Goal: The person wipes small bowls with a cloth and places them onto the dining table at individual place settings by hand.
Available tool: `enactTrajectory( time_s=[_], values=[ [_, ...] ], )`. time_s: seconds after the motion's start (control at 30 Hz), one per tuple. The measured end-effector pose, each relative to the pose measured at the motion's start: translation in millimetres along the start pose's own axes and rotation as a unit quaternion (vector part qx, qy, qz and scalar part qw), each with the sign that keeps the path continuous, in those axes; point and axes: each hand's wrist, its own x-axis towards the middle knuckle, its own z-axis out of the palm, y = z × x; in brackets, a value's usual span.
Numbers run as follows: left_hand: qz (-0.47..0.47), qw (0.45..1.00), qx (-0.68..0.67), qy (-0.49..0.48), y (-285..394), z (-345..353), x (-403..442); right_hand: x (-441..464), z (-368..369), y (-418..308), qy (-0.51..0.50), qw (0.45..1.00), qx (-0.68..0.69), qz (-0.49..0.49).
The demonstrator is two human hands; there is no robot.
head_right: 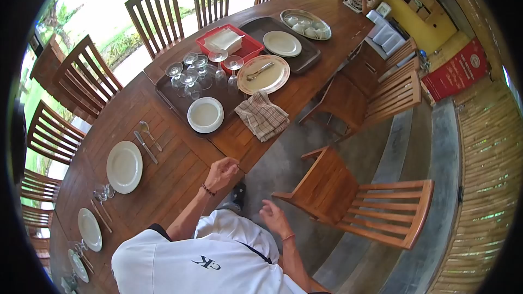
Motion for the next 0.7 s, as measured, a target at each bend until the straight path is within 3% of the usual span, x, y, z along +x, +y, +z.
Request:
enactTrajectory(
  time_s=[0.07, 0.1, 0.23, 0.33, 0.5, 0.7],
  values=[
    [0.012, 0.999, 0.030, 0.042, 9.0, 8.0, -23.8, -14.2, -15.7, -5.8, 0.036, 0.999, -0.034, -0.013],
    [0.057, 0.996, 0.044, 0.056, 20.0, -13.9, 63.4, 77.6, -43.0, -40.0, 0.054, 0.996, -0.032, -0.059],
    [0.014, 0.993, -0.013, 0.113, 10.6, -23.2, 49.5, 102.1, -60.1, -59.8, 0.044, 0.997, -0.012, -0.065],
    [-0.020, 0.986, -0.016, 0.167, 7.8, -38.3, 55.5, 132.7, -57.1, -78.7, -0.014, 0.996, -0.007, -0.087],
    [-0.073, 0.960, 0.026, 0.269, 22.1, -64.5, 60.8, 192.2, -37.2, -98.2, -0.198, 0.975, -0.015, -0.100],
    [-0.090, 0.922, 0.051, 0.373, 29.7, -76.0, 71.6, 268.8, -46.0, -142.7, -0.287, 0.940, -0.049, -0.180]
  ],
)
